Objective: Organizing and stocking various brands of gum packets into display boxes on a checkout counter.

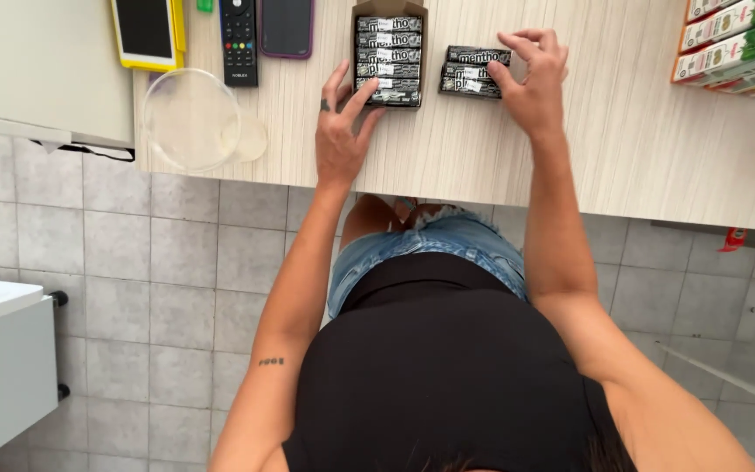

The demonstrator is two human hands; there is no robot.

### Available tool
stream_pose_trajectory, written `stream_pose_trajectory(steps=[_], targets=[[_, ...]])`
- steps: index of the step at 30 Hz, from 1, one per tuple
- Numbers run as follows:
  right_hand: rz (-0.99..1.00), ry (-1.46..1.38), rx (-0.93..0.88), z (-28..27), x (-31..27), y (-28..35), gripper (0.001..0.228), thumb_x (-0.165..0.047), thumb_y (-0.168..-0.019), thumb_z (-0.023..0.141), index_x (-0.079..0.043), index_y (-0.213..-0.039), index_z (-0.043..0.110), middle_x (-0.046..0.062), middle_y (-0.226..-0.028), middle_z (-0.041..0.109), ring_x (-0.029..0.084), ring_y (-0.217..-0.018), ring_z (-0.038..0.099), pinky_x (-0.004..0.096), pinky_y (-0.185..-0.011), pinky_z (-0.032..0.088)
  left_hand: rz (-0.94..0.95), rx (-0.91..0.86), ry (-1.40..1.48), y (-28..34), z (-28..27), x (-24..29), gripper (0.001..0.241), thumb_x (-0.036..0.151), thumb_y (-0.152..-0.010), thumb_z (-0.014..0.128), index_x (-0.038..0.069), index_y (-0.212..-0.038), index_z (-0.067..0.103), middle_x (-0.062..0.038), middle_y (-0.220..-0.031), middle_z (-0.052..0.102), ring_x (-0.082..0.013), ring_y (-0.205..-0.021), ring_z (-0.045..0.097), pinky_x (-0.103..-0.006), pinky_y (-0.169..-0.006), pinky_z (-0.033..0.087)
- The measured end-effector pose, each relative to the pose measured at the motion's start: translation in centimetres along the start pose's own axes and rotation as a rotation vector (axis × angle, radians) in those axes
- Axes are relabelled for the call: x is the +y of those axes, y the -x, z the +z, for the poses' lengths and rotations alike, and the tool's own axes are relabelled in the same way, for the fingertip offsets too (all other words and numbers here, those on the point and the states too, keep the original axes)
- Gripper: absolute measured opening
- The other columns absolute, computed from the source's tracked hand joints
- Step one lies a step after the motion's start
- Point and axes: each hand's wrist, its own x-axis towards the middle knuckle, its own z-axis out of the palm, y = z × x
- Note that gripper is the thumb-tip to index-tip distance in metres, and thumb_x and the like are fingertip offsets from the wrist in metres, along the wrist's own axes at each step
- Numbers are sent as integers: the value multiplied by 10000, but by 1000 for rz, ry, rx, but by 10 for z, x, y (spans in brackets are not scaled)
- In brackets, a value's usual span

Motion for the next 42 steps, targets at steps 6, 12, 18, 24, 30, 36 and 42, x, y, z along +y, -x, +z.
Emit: stream_pose_trajectory(steps=[6,12,18,24,30,36,42], targets=[[85,-6,-93,5,21,-8,198,-291,-960,724,-265,-1156,711,69,-1222,483,360,-1178,445,606,-988,302,-96,-2,7,0,-7,6,631,440,-1055,618,279,-1587,321,-93,-1578,417,-214,-957,740,-322,-800,670],[9,-19,-11,11,30,-10,265,-473,-1024,723,-255,-1174,720,6,-1113,612,279,-1067,561,524,-960,383,6,82,-90,3,12,-15,782,309,-812,890,215,-1479,494,-167,-1517,378,-367,-1298,579,-446,-1085,512],[-223,-174,155,15,-35,-11,204,-239,-976,769,-142,-1149,728,99,-1122,616,317,-1075,586,458,-1003,387,246,96,-385,5,21,-19,417,351,-906,774,231,-1290,662,-107,-1369,557,-296,-1299,552,-428,-1089,477],[-274,57,-17,65,-69,6,179,-361,-953,733,-269,-1106,722,-33,-1253,550,235,-1142,468,409,-908,323,369,276,-461,-10,6,2,208,235,-936,727,204,-1142,717,-81,-1342,642,-293,-1256,607,-401,-1026,522],[-341,197,-70,64,-68,8,249,-282,-964,648,-224,-1195,724,24,-1384,517,295,-1176,459,435,-893,320,377,252,-463,-15,0,18,137,189,-971,670,162,-1103,696,-28,-1335,691,-230,-1236,655,-358,-986,540],[-247,-3,6,36,-48,10,409,-178,-954,682,-199,-1362,661,86,-1393,558,301,-1142,542,417,-989,384,367,211,-485,-12,3,18,414,317,-1035,582,141,-1409,598,-83,-1430,613,-278,-1306,596,-386,-1029,503],[53,-74,-37,17,26,34,452,-427,-907,770,-323,-1341,693,22,-1334,605,265,-1161,582,427,-1050,383,365,152,-420,-16,-1,21,320,203,-1046,569,110,-1343,641,-136,-1382,618,-298,-1271,604,-393,-1082,494]])
